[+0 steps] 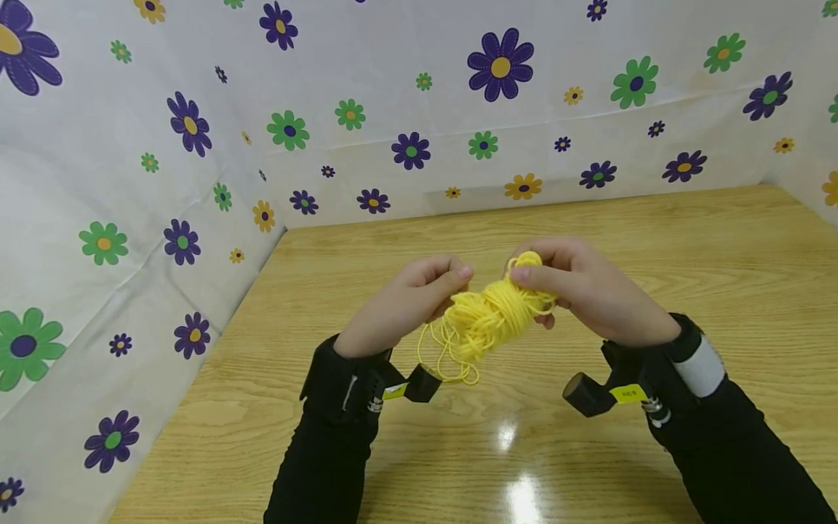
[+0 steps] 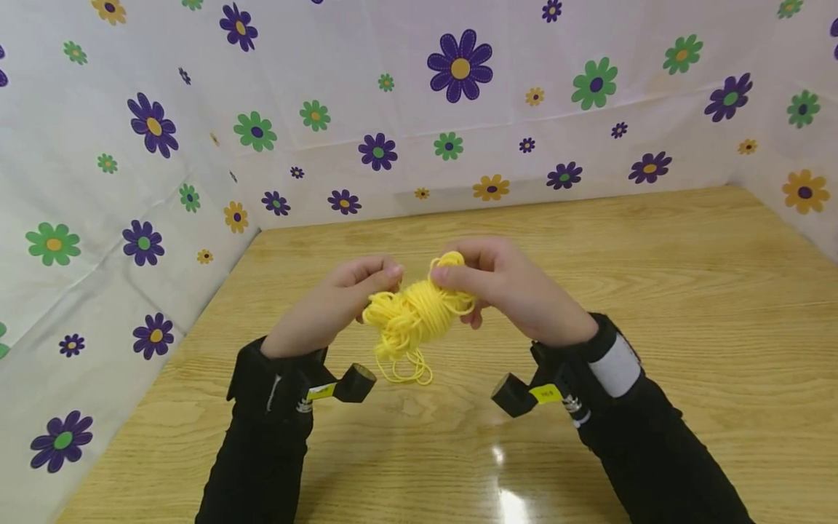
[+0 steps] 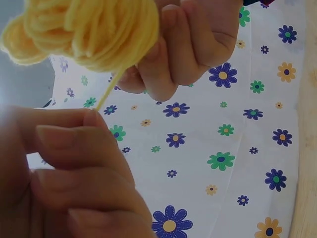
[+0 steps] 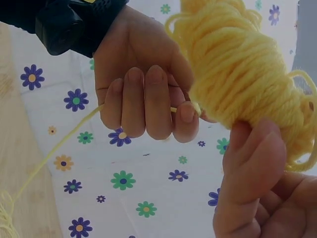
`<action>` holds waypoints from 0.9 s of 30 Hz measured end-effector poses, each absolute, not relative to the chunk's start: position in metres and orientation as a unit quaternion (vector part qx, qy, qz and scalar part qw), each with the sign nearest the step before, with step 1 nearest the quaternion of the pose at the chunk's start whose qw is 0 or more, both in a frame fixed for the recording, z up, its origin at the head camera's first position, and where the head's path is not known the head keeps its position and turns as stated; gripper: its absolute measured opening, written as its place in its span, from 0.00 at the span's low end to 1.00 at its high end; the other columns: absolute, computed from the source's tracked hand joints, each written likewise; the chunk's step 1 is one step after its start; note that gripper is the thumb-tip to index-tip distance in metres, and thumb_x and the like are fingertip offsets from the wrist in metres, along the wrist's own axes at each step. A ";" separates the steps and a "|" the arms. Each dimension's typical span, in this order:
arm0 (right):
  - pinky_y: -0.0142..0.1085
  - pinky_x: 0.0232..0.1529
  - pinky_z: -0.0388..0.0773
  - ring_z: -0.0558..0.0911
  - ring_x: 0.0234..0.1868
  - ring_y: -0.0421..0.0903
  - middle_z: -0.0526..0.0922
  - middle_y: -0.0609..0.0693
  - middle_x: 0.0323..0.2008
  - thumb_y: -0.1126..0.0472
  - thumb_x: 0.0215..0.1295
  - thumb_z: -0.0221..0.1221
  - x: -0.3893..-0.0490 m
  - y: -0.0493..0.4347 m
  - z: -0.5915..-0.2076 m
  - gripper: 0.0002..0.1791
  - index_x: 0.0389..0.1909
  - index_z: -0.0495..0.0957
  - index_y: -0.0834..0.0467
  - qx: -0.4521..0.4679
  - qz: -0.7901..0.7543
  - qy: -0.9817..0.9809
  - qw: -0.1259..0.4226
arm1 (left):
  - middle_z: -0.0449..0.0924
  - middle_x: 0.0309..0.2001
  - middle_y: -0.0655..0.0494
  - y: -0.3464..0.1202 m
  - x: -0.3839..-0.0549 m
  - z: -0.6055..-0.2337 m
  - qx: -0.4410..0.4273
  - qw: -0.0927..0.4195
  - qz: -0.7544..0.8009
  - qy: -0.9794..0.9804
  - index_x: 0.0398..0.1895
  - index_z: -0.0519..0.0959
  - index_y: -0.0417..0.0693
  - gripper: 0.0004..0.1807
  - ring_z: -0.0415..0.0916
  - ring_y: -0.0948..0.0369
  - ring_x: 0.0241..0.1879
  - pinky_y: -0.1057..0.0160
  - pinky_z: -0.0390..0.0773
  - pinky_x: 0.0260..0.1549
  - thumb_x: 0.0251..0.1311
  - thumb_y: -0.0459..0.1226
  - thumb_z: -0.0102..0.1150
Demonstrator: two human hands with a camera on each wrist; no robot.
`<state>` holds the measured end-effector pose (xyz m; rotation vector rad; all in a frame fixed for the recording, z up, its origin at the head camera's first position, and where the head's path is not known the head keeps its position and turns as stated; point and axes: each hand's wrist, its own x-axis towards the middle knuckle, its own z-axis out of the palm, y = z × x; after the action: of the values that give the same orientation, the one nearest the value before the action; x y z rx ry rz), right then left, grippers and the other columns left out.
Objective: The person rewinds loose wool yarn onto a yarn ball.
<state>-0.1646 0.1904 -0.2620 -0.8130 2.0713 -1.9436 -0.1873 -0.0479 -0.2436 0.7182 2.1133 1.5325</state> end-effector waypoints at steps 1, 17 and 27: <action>0.35 0.24 0.74 0.74 0.25 0.48 0.77 0.51 0.29 0.62 0.74 0.51 -0.164 0.190 -0.261 0.08 0.38 0.76 0.61 -0.273 -0.648 0.705 0.094 | 0.63 0.25 0.55 -0.048 -0.187 -0.243 0.258 0.214 0.551 0.764 0.35 0.70 0.40 0.14 0.60 0.60 0.25 0.67 0.64 0.28 0.79 0.38 0.40; 0.37 0.24 0.77 0.74 0.25 0.47 0.74 0.52 0.27 0.58 0.72 0.54 -0.162 0.183 -0.254 0.12 0.36 0.73 0.64 -0.245 -0.547 0.793 0.108 | 0.55 0.22 0.57 -0.050 -0.182 -0.239 0.263 0.203 0.550 0.766 0.34 0.70 0.37 0.15 0.52 0.59 0.22 0.66 0.57 0.28 0.79 0.38 0.42; 0.36 0.28 0.77 0.75 0.27 0.47 0.76 0.52 0.30 0.56 0.73 0.56 -0.167 0.183 -0.258 0.13 0.41 0.74 0.64 -0.213 -0.522 0.821 0.092 | 0.58 0.22 0.57 -0.054 -0.180 -0.237 0.275 0.191 0.535 0.776 0.39 0.74 0.37 0.15 0.54 0.59 0.23 0.65 0.59 0.30 0.79 0.38 0.42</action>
<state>-0.1667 0.1834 -0.2577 -0.6316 2.4388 -1.5492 -0.1798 -0.0542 -0.2366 0.7711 2.1788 1.5033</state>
